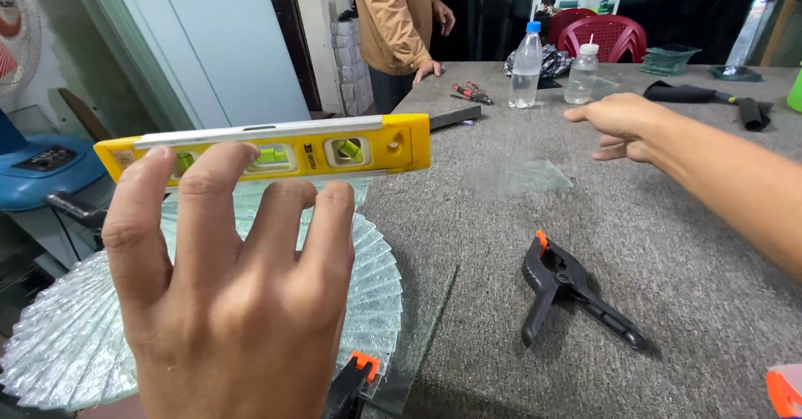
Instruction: The person is assembling and leveling a decorative glass structure, using a spirit level to ensure alignment and spring clamps to hold the pieces together on a workshop table.
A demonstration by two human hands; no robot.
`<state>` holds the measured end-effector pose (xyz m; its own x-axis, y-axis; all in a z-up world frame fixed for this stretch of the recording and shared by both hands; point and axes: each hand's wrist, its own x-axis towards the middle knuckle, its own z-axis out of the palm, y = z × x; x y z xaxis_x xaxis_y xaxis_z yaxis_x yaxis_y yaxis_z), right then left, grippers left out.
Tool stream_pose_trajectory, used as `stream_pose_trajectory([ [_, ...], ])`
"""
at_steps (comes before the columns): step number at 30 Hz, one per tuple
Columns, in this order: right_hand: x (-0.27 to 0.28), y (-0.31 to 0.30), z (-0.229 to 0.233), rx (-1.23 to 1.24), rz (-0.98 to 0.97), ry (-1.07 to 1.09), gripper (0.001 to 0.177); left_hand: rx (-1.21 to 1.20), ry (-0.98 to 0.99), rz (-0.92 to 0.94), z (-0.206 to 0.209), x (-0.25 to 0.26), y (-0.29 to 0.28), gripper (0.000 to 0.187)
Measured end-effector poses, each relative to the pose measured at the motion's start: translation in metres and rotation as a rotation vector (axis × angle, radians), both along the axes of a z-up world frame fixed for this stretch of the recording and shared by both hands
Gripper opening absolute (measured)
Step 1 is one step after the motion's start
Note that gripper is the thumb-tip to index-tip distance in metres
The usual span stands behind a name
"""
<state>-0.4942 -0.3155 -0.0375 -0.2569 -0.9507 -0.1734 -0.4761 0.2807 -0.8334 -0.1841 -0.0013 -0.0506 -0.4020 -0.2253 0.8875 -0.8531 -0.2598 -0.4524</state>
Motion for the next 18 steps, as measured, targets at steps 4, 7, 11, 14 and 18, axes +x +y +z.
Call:
stream_pose_trajectory([
  [4, 0.007, 0.001, 0.012, -0.076, 0.088, 0.024, 0.074, 0.008, 0.007, -0.016, -0.002, 0.001, 0.000, 0.035],
  [7, 0.037, 0.047, 0.042, -0.268, 0.212, 0.100, 0.052, 0.020, 0.019, -0.048, -0.001, 0.000, 0.002, 0.033],
  [11, 0.065, 0.085, 0.049, -0.653, 0.458, 0.088, 0.037, 0.040, 0.054, -0.045, 0.004, -0.003, 0.007, 0.030],
  [14, 0.084, 0.140, 0.057, -1.053, 0.665, 0.344, 0.032, 0.030, 0.048, -0.066, 0.004, -0.002, 0.006, 0.026],
  [18, 0.099, 0.182, 0.049, -1.435, 0.914, 0.460, 0.056, 0.027, 0.055, -0.008, 0.004, -0.002, 0.007, 0.029],
])
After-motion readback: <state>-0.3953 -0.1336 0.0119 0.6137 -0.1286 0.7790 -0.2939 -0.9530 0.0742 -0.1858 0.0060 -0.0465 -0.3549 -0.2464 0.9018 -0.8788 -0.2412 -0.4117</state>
